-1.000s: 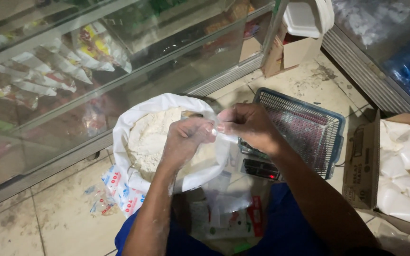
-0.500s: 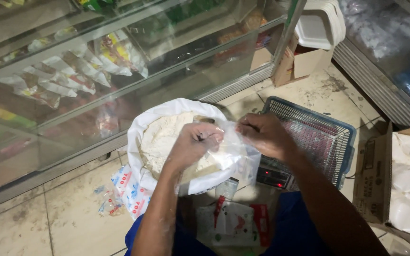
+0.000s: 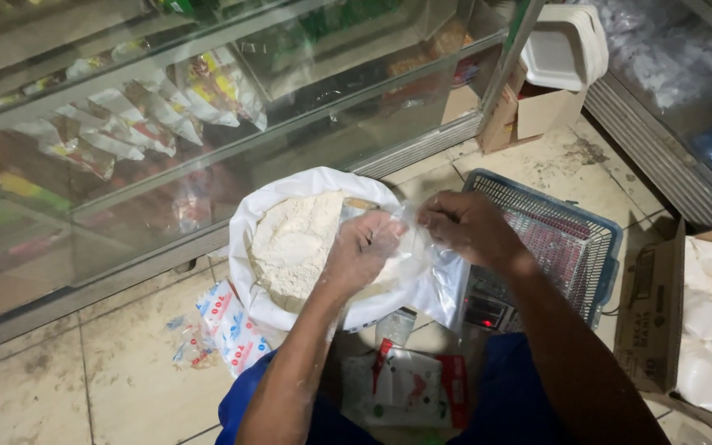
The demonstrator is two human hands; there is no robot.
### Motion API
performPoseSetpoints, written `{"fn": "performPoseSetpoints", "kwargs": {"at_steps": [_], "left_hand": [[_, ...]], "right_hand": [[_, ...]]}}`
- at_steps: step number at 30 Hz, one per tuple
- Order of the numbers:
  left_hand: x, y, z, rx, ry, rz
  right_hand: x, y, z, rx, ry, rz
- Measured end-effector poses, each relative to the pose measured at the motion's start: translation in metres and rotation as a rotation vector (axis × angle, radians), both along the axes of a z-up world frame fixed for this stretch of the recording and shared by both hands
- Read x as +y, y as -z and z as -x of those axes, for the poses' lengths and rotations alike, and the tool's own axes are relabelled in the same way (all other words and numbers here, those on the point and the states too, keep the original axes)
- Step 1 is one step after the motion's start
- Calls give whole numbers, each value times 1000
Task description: The person uses a scoop to transfer flour from a large sack into small plastic bags, then weighs each bag on a digital scale and ties them closed.
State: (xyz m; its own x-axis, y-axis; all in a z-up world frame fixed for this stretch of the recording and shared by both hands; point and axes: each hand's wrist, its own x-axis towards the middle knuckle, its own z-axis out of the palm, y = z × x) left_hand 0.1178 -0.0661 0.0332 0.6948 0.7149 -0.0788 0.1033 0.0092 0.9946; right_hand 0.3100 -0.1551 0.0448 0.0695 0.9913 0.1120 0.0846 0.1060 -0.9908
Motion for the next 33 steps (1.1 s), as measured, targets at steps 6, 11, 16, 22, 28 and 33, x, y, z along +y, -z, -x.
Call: {"fn": "performPoseSetpoints", "kwargs": {"at_steps": [6,11,16,22,28,33], "left_hand": [[7,39,-4,45,-132,-97],[5,-17,13,-171,-96,56],[19,-8,33,-263,-125,79],[15,-8,42,-354,91,30],[-27,-45,18,74,432,-52],[-42,31,11,159,449,-56]], "right_hand": [[-3,0,-3,-111,48,-21],[-6,12,-7,-73,44,-29],[-12,-4,-16,-75,74,-81],[-15,-13,-11,-122,154,-79],[-2,-2,8,-103,641,-170],[-5,6,-42,-765,835,-178]]}}
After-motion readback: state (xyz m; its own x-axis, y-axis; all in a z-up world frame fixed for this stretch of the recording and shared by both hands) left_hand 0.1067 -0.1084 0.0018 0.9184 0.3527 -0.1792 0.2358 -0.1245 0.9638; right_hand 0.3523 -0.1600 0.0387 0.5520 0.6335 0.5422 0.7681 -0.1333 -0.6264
